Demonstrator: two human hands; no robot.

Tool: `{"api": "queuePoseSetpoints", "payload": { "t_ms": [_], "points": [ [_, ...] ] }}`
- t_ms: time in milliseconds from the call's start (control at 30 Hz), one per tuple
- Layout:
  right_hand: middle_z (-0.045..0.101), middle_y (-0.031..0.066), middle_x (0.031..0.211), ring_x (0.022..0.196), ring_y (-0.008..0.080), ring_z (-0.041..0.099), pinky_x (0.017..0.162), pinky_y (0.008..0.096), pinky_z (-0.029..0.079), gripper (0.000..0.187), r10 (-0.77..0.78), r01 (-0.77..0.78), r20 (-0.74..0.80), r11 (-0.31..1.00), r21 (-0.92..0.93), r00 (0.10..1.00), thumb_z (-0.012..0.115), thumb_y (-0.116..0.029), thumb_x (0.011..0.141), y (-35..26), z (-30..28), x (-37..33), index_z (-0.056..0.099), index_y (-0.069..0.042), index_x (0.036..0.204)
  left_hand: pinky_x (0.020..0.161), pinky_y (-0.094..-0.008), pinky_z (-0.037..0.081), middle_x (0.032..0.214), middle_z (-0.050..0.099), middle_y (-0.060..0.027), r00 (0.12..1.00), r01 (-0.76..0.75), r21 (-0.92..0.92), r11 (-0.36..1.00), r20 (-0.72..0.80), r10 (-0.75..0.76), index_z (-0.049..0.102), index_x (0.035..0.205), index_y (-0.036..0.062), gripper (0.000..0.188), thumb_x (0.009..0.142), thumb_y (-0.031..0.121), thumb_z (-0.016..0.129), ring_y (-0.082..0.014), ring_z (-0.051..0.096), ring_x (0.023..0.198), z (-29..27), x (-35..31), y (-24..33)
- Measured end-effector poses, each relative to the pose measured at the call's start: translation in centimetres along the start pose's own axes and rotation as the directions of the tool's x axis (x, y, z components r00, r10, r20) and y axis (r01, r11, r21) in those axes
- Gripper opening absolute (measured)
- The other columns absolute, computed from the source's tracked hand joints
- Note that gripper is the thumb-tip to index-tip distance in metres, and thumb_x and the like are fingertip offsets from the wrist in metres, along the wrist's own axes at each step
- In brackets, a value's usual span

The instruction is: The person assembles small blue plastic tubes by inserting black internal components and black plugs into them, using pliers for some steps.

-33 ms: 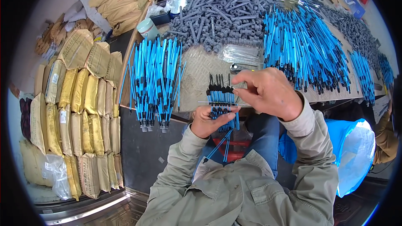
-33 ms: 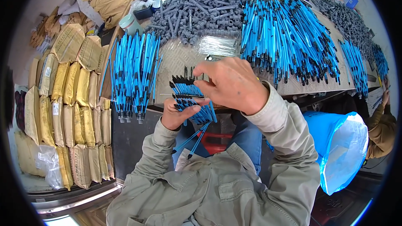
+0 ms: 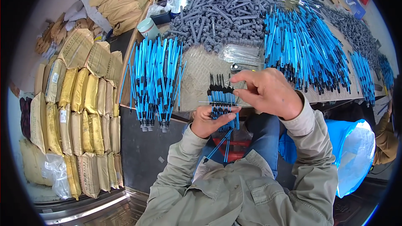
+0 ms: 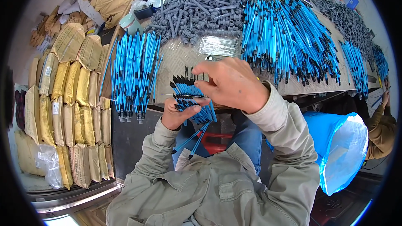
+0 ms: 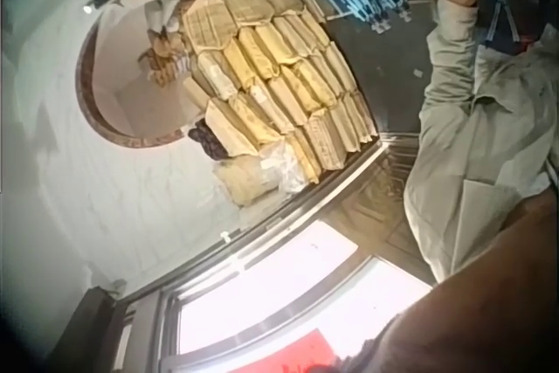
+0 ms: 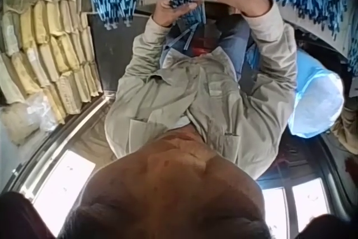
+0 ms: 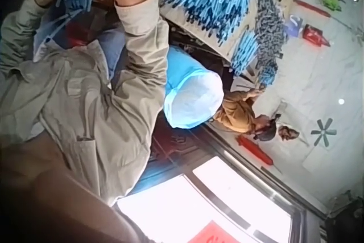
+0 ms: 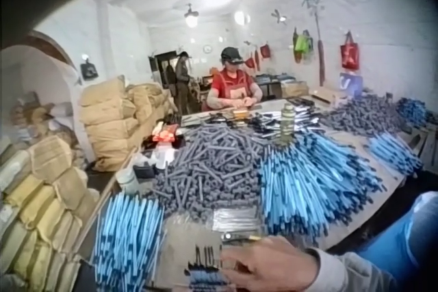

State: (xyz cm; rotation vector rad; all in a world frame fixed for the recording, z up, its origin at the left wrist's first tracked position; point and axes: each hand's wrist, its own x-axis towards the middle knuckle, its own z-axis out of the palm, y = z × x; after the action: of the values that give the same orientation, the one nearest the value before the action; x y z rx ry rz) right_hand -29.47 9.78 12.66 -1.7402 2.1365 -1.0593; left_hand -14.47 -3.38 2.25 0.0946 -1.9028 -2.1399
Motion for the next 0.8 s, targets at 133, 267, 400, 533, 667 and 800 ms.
{"api": "queuePoseSetpoints", "payload": {
  "t_ms": [133,267,400,533,667,800],
  "points": [
    [0.056,-0.0012,0.060,0.046,0.0064,0.047,0.043,0.0242,0.034,0.021,0.080,-0.148,0.171,0.888,0.436,0.982,0.059,-0.006,0.083,2.1,0.8,0.2,0.061,-0.002,0.103,0.081,-0.0282,0.049,0.097,0.067,-0.0093,0.999,0.012,-0.016,1.000,0.050,-0.011,0.065,0.100,-0.0023,0.019,0.082,0.003,0.064,-0.0131,0.061,0.090,-0.4,0.2,0.3],
    [0.055,-0.0056,0.065,0.050,0.0014,0.040,0.044,0.0212,0.032,0.025,0.020,-0.192,0.273,0.762,0.619,0.962,0.056,-0.006,0.086,2.7,0.7,0.4,0.060,-0.001,0.110,0.082,-0.0295,0.049,0.097,0.067,-0.0099,0.996,0.043,-0.054,0.998,0.077,-0.038,0.065,0.101,-0.0026,0.019,0.082,0.002,0.063,-0.0145,0.062,0.090,-0.7,0.3,0.7],
    [0.056,-0.0055,0.068,0.053,0.0009,0.038,0.046,0.0202,0.031,0.025,-0.033,-0.171,0.303,0.766,0.620,0.952,0.055,-0.005,0.087,2.3,-0.1,0.6,0.060,-0.001,0.111,0.082,-0.0308,0.049,0.097,0.067,-0.0113,0.995,0.021,-0.042,0.999,0.099,-0.016,0.064,0.101,-0.0035,0.019,0.082,0.000,0.062,-0.0162,0.062,0.091,-0.7,0.5,0.8],
    [0.057,-0.0038,0.070,0.055,0.0009,0.039,0.047,0.0197,0.031,0.023,-0.092,-0.042,0.244,0.870,0.492,0.965,0.055,-0.005,0.087,2.9,0.2,0.8,0.061,-0.002,0.109,0.083,-0.0316,0.049,0.098,0.066,-0.0126,0.994,-0.002,-0.041,0.999,0.107,0.006,0.064,0.100,-0.0045,0.019,0.081,-0.001,0.062,-0.0174,0.062,0.091,-0.7,0.7,0.6],
    [0.057,-0.0023,0.067,0.055,0.0009,0.040,0.047,0.0199,0.032,0.022,-0.131,0.070,0.108,0.896,0.438,0.986,0.056,-0.006,0.087,3.3,1.6,0.6,0.061,-0.002,0.108,0.084,-0.0320,0.049,0.098,0.066,-0.0136,0.993,-0.025,0.001,1.000,0.113,0.025,0.064,0.100,-0.0051,0.020,0.081,-0.001,0.062,-0.0180,0.063,0.091,-0.7,0.8,0.8],
    [0.055,-0.0014,0.063,0.055,0.0007,0.041,0.047,0.0206,0.032,0.021,-0.021,-0.028,0.083,0.837,0.547,0.996,0.058,-0.007,0.086,3.1,2.6,0.1,0.060,-0.003,0.107,0.084,-0.0318,0.049,0.097,0.066,-0.0137,0.994,-0.013,0.012,1.000,0.104,0.012,0.064,0.100,-0.0051,0.020,0.081,-0.001,0.062,-0.0180,0.063,0.091,-0.7,0.6,0.9]
  ]
}}
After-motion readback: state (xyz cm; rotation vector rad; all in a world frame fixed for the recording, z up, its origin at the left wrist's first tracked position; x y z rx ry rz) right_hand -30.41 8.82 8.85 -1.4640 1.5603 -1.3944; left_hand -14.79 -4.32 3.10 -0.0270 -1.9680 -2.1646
